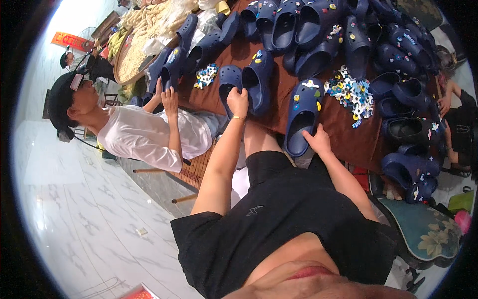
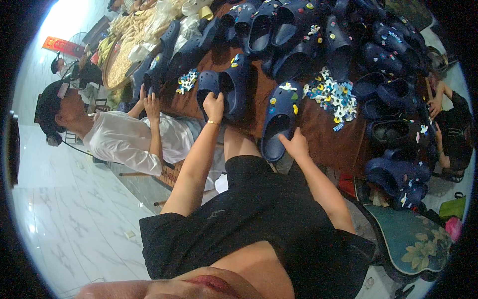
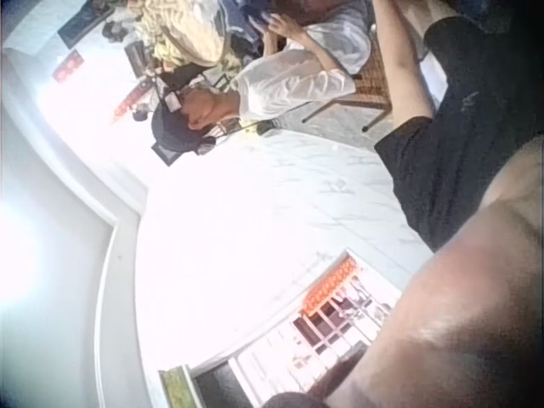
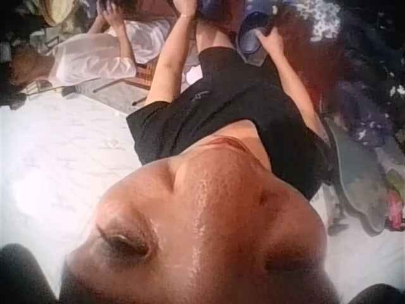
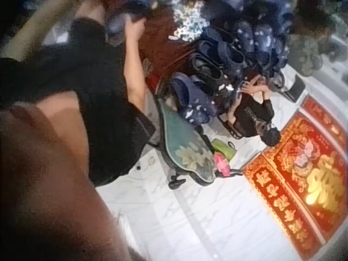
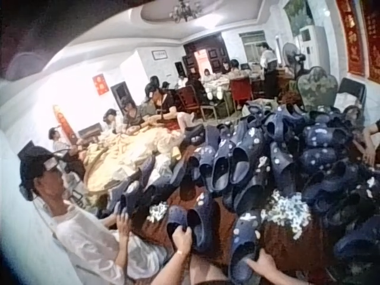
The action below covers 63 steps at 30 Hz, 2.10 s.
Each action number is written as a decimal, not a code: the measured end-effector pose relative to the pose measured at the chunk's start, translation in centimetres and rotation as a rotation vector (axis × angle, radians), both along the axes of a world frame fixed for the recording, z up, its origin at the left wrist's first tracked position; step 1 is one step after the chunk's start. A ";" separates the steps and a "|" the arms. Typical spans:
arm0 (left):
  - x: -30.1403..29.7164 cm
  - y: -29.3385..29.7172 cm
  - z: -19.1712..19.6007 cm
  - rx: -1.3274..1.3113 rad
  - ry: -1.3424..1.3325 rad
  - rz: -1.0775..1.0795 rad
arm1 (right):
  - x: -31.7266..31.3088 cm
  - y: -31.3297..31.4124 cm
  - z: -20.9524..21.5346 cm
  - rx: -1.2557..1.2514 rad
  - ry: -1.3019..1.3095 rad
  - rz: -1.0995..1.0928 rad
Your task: Attaching decorative charms to the holes of blue clog-style shoes.
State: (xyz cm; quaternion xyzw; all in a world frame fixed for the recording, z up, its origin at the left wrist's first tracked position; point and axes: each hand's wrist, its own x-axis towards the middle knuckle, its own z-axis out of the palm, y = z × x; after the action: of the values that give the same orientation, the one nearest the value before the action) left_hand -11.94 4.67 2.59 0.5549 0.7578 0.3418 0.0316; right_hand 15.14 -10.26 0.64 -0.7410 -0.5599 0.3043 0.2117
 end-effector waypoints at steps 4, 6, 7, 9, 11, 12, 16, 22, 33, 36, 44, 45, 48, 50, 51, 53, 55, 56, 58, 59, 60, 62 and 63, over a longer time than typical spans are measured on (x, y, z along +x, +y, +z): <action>-0.6 1.4 1.5 0.114 -0.004 0.000 | -0.4 0.7 -0.2 -0.049 -0.008 -0.011; -1.1 1.6 2.0 0.121 -0.037 0.016 | -0.1 0.8 -0.6 0.017 0.036 0.015; -1.5 1.5 2.3 0.126 -0.064 0.035 | 0.0 0.8 -1.0 0.023 0.031 0.014; -1.6 0.6 2.6 0.230 -0.071 -0.008 | 0.3 0.9 -1.1 0.249 0.156 0.031; -1.2 -1.4 3.8 0.294 -0.147 -0.072 | 0.4 2.7 1.3 0.372 0.183 0.039; -1.1 -2.6 4.4 0.296 -0.150 -0.073 | 0.3 4.0 3.2 0.490 0.217 0.059; 1.2 -7.3 5.4 0.376 -0.122 -0.203 | 2.3 14.9 9.9 0.651 -0.026 -0.019; 5.1 -12.7 2.9 0.208 -0.020 -0.571 | 6.0 27.1 21.2 0.655 -0.185 -0.258; 2.4 -6.3 -0.4 0.164 0.235 -0.639 | 7.3 12.5 4.1 0.191 -0.024 0.238; 3.1 -7.5 0.5 0.168 0.147 -0.683 | 8.3 8.3 -0.4 0.069 0.029 0.202; 5.2 -14.2 0.5 0.085 0.012 -0.888 | 8.3 4.1 -3.0 -0.002 0.202 -0.018; 5.6 -14.6 0.4 0.079 0.008 -0.896 | 8.1 4.0 -2.8 -0.008 0.202 -0.027; 7.2 -14.5 0.0 0.011 0.000 -1.019 | 8.3 3.4 -2.9 0.175 0.146 -0.093; 8.5 -13.7 -0.6 -0.011 -0.031 -1.051 | 9.5 3.0 -3.0 0.236 0.069 -0.234; 9.0 -13.1 -0.9 -0.028 -0.056 -1.069 | 10.3 2.8 -3.1 0.273 0.030 -0.320; 9.9 -12.0 -1.4 -0.041 -0.143 -1.064 | 12.5 2.4 -2.9 0.290 -0.138 -0.434; 10.9 -11.1 -1.0 -0.156 -0.169 -0.981 | 13.8 2.3 -2.0 0.118 -0.278 -0.568; 11.7 -10.5 -0.3 -0.281 -0.141 -0.962 | 14.2 2.0 -1.9 0.113 -0.282 -0.575; 12.6 -9.5 -0.9 -0.370 -0.247 -0.899 | 14.4 2.3 -1.6 -0.129 -0.285 -0.576; 13.2 -9.4 -0.5 -0.464 -0.350 -0.839 | 14.3 2.2 -1.6 -0.131 -0.288 -0.576; 13.7 -9.1 0.8 -0.608 -0.357 -0.796 | 14.1 2.2 -1.8 -0.132 -0.319 -0.553; 14.2 -9.2 0.0 -0.650 -0.614 -0.774 | 13.8 2.2 -1.8 -0.133 -0.350 -0.520; 14.2 -9.3 -0.3 -0.683 -0.869 -0.745 | 13.7 2.2 -1.6 -0.129 -0.274 -0.510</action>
State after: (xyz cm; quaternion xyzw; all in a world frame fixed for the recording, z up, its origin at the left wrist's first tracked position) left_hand 2.29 -4.62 2.27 0.5502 0.4995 0.2412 0.6242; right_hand 28.88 -8.08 -1.00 -0.9039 -0.3586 0.1732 0.1563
